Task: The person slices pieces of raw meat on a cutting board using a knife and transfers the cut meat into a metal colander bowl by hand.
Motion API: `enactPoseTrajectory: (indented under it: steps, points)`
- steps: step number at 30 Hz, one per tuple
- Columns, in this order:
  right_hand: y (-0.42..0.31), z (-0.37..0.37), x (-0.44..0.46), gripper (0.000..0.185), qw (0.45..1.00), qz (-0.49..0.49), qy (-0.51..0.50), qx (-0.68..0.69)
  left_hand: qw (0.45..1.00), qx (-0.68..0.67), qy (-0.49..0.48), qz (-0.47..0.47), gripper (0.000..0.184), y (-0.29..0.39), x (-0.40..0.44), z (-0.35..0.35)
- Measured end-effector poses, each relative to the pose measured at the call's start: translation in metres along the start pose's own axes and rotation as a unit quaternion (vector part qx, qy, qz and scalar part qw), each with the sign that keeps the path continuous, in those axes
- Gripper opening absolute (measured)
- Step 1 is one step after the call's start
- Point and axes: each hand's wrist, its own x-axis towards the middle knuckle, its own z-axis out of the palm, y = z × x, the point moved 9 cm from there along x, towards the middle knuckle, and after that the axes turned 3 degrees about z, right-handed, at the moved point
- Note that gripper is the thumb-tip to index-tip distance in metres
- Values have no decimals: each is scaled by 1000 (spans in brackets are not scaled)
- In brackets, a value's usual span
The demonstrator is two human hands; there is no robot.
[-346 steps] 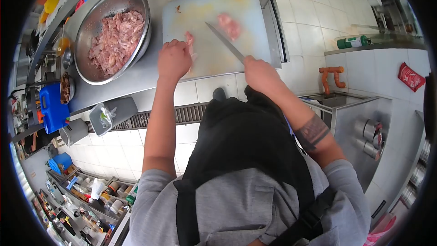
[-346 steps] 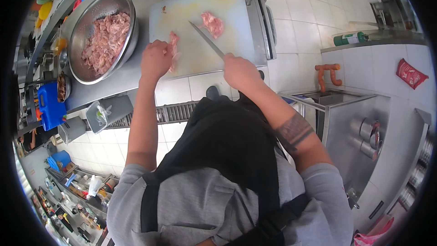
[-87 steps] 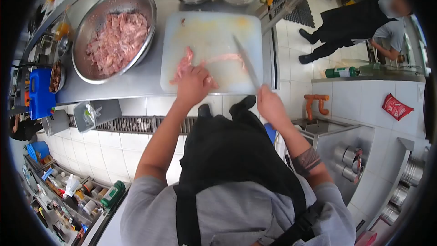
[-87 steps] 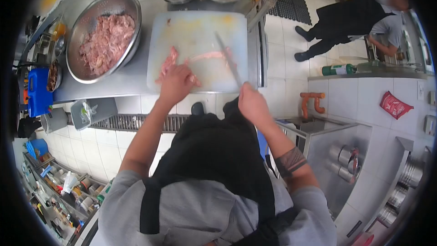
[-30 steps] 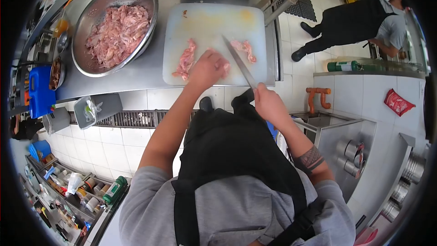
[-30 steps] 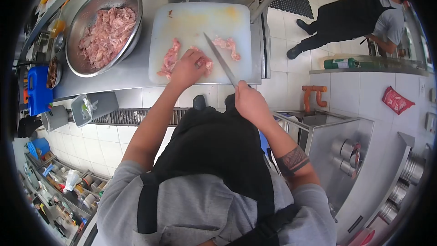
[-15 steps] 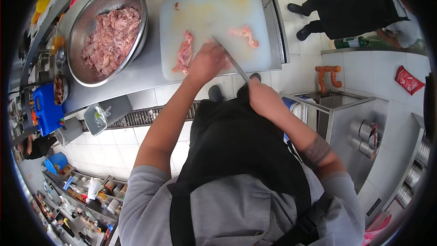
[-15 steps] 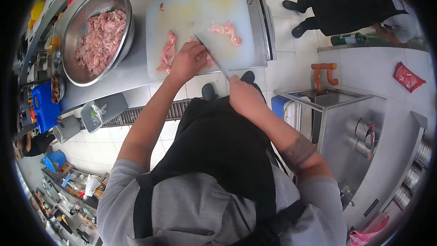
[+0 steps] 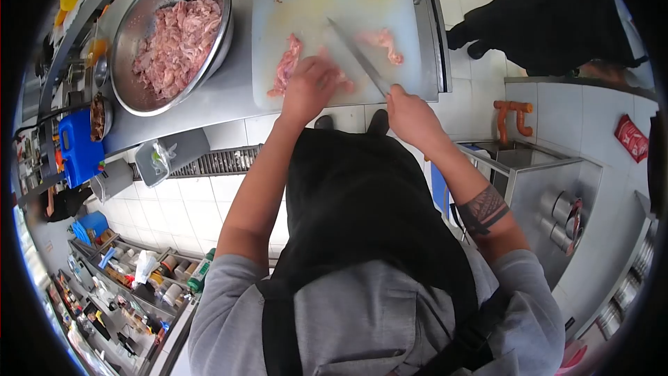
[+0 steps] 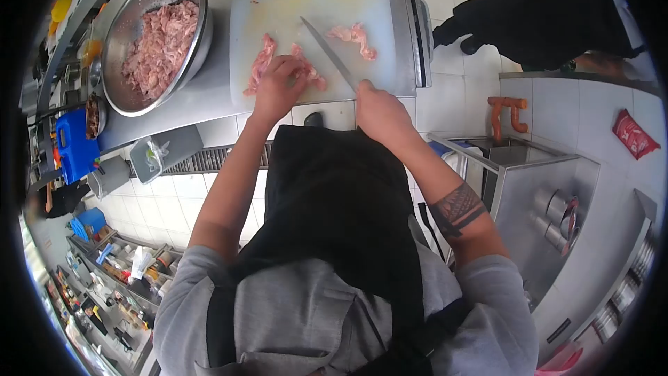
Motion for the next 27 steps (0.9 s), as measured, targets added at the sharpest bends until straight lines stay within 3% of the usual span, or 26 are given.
enactPoseTrajectory:
  steps: [4,6,14,21,27]
  points:
    - [-19,-3,-39,25,1000,10,-8,-25,997,23,-1,73,18,-2,6,-2]
    - [-26,-3,-58,25,999,30,-13,-34,995,31,-7,97,11,2,11,-3]
    - [-28,23,-79,26,996,78,-45,-15,988,15,-95,117,20,-5,20,5]
    - [-48,56,2,22,998,51,2,32,985,12,-120,121,17,-11,24,7]
    - [-72,20,60,25,998,-13,66,-13,977,-4,-179,115,16,-14,26,0]
